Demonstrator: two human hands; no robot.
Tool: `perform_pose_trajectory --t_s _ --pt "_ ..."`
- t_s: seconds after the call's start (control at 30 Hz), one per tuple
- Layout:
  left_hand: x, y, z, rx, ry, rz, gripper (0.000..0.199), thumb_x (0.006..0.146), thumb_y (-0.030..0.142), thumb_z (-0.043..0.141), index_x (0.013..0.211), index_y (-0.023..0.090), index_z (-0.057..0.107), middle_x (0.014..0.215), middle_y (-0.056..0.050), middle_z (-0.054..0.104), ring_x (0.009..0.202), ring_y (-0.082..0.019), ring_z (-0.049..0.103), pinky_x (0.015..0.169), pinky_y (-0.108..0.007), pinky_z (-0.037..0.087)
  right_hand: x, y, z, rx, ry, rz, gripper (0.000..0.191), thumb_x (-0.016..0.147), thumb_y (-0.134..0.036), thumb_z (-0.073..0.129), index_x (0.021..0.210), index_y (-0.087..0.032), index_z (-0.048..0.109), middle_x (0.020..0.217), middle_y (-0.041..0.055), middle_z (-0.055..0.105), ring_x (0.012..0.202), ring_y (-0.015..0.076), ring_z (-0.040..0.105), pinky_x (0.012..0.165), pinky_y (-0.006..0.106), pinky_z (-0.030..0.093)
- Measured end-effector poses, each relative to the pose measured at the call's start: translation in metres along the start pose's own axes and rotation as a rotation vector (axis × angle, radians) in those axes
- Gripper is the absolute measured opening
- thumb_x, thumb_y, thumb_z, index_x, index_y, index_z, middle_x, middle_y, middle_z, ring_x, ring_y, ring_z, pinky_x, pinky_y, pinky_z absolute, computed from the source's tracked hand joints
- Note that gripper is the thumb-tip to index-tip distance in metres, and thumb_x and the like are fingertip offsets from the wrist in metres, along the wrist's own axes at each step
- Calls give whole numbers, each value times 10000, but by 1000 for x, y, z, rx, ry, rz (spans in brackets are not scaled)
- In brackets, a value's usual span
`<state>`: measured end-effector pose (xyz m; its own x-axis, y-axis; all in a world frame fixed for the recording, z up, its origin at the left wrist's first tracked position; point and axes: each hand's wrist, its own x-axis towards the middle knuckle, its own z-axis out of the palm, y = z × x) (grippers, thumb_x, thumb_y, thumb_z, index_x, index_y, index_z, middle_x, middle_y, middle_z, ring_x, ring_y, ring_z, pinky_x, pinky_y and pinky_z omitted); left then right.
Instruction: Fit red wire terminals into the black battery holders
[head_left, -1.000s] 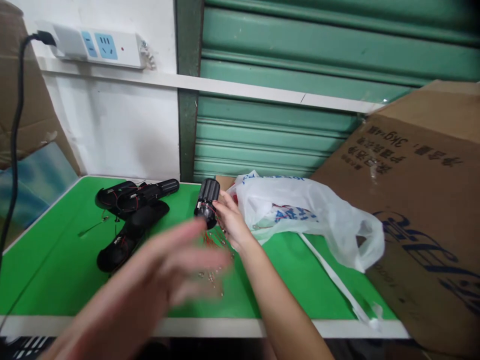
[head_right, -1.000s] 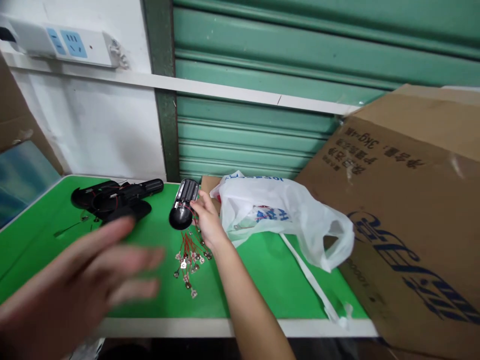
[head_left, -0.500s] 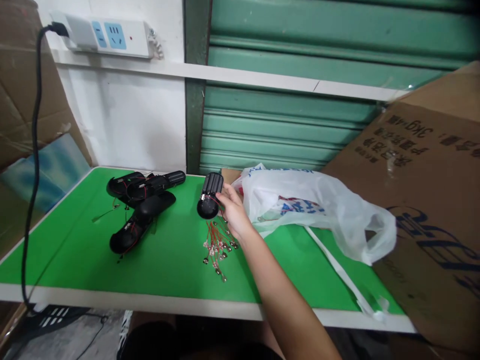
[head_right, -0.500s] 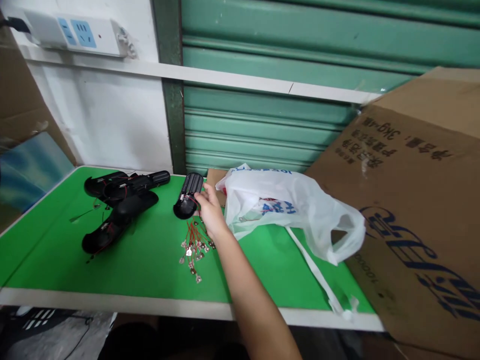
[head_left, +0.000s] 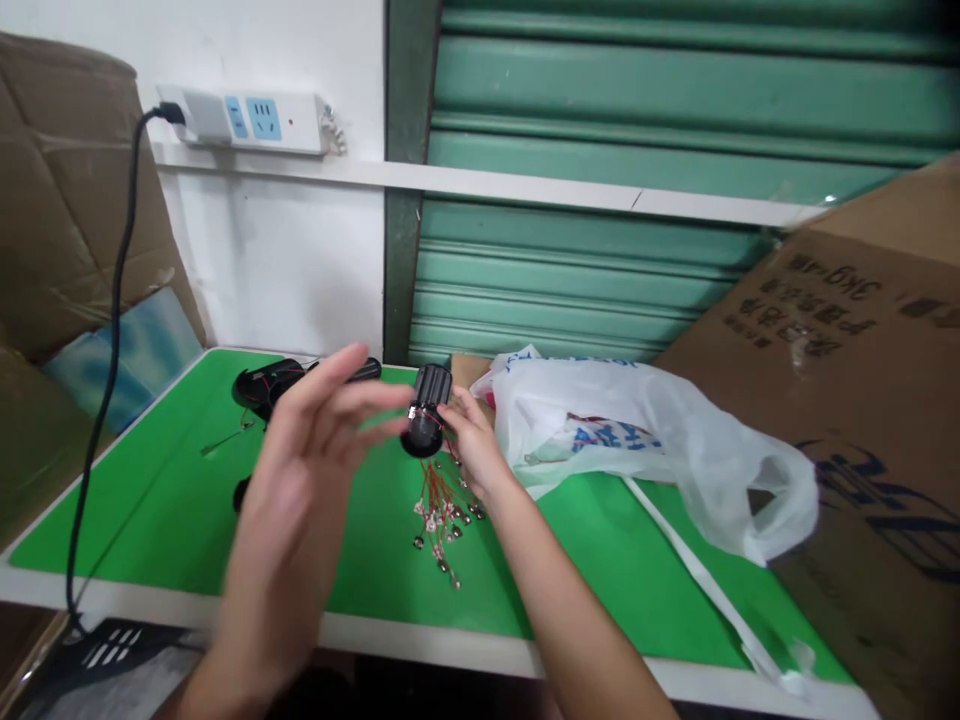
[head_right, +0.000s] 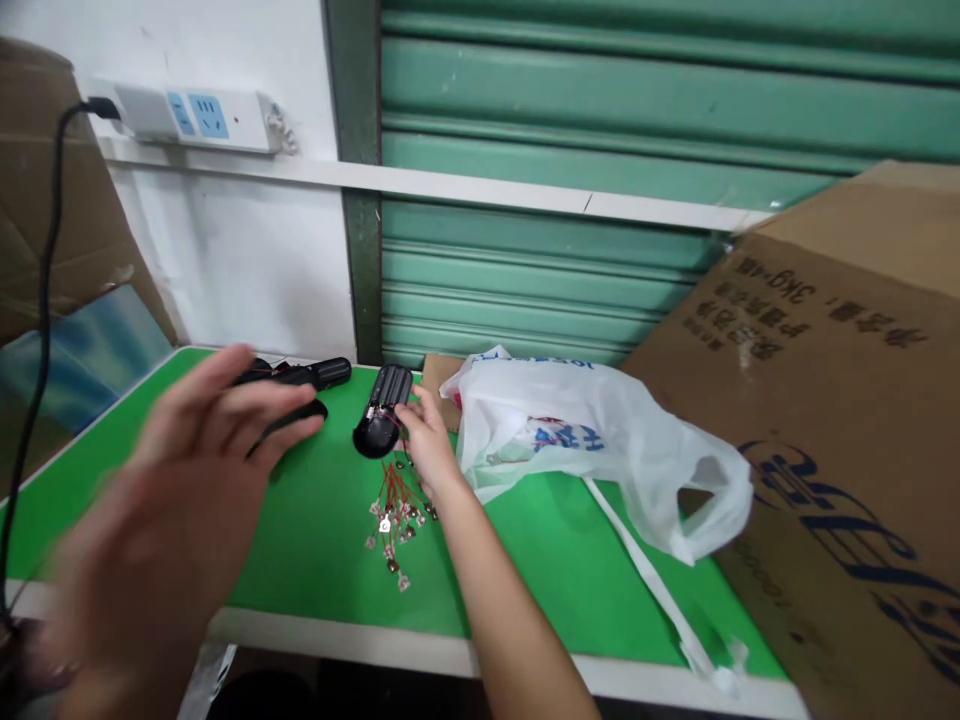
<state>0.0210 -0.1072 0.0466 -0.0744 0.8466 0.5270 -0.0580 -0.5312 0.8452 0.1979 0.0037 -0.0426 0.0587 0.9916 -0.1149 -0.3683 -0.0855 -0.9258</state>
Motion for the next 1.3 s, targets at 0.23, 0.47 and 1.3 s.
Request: perform_pose_trajectory --t_s 0.23,0.47,1.3 --pt "77 -112 36 236 -77 -264 450 907 376 588 1315 185 588 1350 -142 628 1299 -280 568 1144 -474 417 3 -1 2 36 -6 -25 477 651 -387 755 1105 -311 627 980 -15 699 845 210 630 566 237 444" --pt "64 -136 33 5 -229 -428 447 875 458 555 1183 162 686 1236 -93 734 1222 -298 625 1088 -405 450 2 -3 5 19 8 -41 482 642 -418 778 1100 -316 667 878 -19 648 799 196 607 554 237 414" --pt "70 -144 14 -63 -253 -602 597 768 515 753 1237 153 679 1081 -109 793 1016 -280 730 837 -344 565 0 -3 3 -91 -20 28 362 602 -409 812 903 -240 705 854 -5 662 789 186 607 579 239 464"
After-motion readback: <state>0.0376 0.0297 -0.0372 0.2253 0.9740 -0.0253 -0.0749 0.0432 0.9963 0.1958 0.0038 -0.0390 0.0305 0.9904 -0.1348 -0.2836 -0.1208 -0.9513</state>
